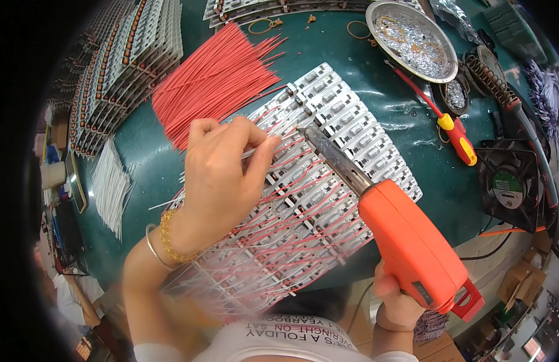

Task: The person uses a soldering iron to attach red and white wires to a grid of electronic components on a circuit board. They repeatedly pick up individual wires, place them into the board's slots, and apply the soldering iron to secure them. The process involves alternating between red and white wires across the board's surface.

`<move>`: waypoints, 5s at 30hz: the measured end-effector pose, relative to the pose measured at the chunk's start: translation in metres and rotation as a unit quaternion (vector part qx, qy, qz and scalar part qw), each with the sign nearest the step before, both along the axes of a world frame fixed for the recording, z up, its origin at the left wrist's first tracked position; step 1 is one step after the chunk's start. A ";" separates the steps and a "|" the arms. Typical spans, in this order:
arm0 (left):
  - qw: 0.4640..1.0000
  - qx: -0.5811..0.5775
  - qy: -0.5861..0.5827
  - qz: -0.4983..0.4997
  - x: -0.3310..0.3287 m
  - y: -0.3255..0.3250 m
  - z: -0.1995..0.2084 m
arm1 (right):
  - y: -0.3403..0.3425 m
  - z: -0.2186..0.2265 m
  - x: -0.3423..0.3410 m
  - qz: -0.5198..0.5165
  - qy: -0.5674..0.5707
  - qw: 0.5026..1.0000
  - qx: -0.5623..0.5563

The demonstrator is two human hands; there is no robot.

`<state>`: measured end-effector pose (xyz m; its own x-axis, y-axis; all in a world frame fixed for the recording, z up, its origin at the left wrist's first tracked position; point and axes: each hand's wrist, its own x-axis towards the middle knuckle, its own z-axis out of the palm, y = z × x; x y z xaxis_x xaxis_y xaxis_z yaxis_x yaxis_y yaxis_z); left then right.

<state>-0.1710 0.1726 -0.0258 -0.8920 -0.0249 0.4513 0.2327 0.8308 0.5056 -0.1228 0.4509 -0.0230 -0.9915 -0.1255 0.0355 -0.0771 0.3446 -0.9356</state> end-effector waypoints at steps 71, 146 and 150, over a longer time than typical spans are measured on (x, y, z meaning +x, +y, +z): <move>0.999 0.006 -0.024 -0.035 0.009 0.012 0.001 | 0.024 -0.011 0.026 0.025 0.025 0.996 -0.077; 0.994 0.008 -0.075 -0.081 0.013 0.034 0.009 | 0.061 -0.031 0.052 0.053 0.065 0.996 -0.029; 0.994 -0.001 -0.074 -0.079 0.012 0.034 0.009 | 0.057 -0.027 0.061 -0.011 0.007 0.999 -0.030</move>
<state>-0.1589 0.2068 -0.0165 -0.9415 0.1222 0.3139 0.2835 0.7907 0.5427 -0.0617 0.5081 -0.0502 -0.9933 -0.1004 0.0563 -0.0834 0.2898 -0.9535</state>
